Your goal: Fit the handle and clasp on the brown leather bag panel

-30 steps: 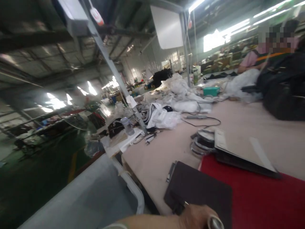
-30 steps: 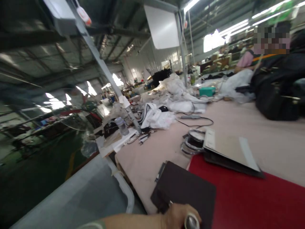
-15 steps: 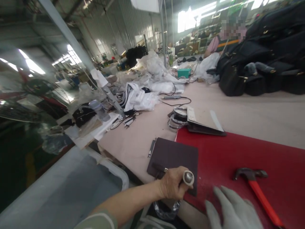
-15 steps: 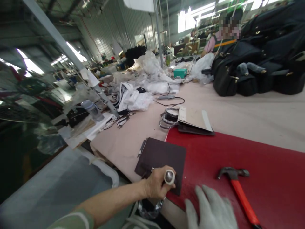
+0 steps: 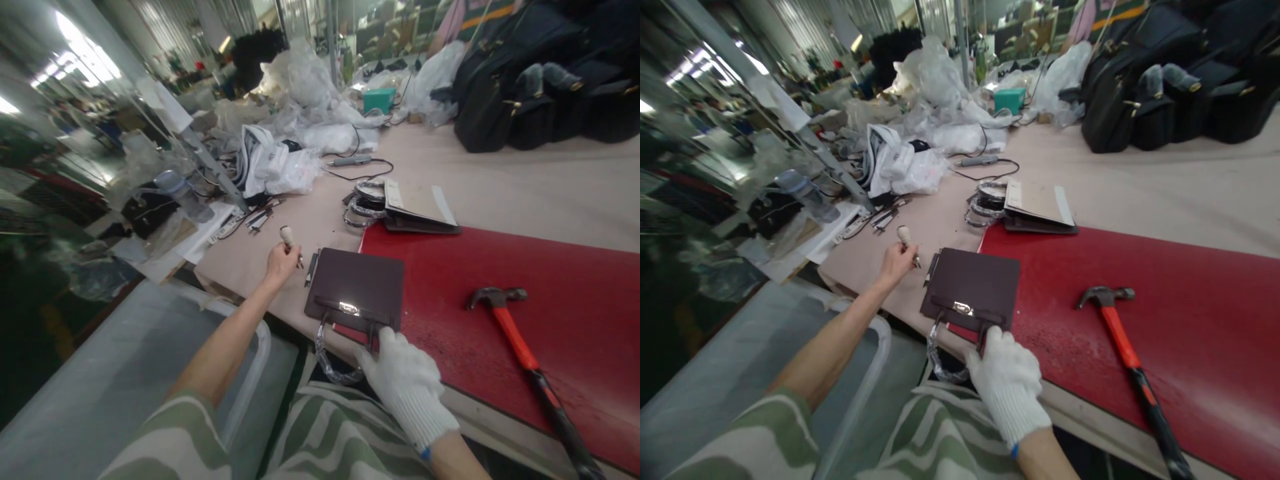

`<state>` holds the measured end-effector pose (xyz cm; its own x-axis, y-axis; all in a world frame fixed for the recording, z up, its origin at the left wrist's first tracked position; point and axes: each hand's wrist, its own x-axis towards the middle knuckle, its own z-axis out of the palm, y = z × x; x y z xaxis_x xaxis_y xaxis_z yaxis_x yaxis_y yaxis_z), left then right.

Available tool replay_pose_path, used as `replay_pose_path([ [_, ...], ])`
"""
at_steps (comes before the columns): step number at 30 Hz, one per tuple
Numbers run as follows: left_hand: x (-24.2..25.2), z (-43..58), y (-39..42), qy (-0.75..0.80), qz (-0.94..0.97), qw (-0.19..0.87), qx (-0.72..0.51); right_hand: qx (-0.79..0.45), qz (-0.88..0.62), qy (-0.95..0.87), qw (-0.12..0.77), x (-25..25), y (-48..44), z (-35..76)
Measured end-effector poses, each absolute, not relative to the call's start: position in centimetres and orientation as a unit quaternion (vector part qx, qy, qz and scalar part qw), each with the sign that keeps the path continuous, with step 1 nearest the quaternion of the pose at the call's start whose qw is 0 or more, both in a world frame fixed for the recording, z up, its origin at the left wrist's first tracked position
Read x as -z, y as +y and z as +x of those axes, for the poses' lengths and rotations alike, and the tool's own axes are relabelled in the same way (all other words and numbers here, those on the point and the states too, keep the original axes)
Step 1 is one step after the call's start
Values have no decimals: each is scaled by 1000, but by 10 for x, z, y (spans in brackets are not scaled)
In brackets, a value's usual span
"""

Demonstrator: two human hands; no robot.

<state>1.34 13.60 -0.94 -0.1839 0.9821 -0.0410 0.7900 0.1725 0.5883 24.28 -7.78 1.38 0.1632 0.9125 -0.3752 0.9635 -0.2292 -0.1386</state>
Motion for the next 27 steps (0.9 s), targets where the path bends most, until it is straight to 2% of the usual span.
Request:
replay_pose_path([
  [6,26,-11,128,765,620,152,-86,270,759,584,94,-14,-75,240],
  [9,25,1,112,740,663,93,-71,268,789,546,85,-17,-73,265],
  [12,24,17,82,651,749,37,-112,256,826,494,94,-17,-80,294],
  [16,28,51,32,425,873,108,-215,258,833,479,104,-14,-93,310],
  [19,28,83,14,344,899,125,-242,249,827,491,117,-15,-97,309],
  [24,21,120,29,327,931,120,-112,223,826,504,120,-17,-94,318],
  [27,21,128,37,321,940,97,-55,128,831,538,61,-14,-89,335],
])
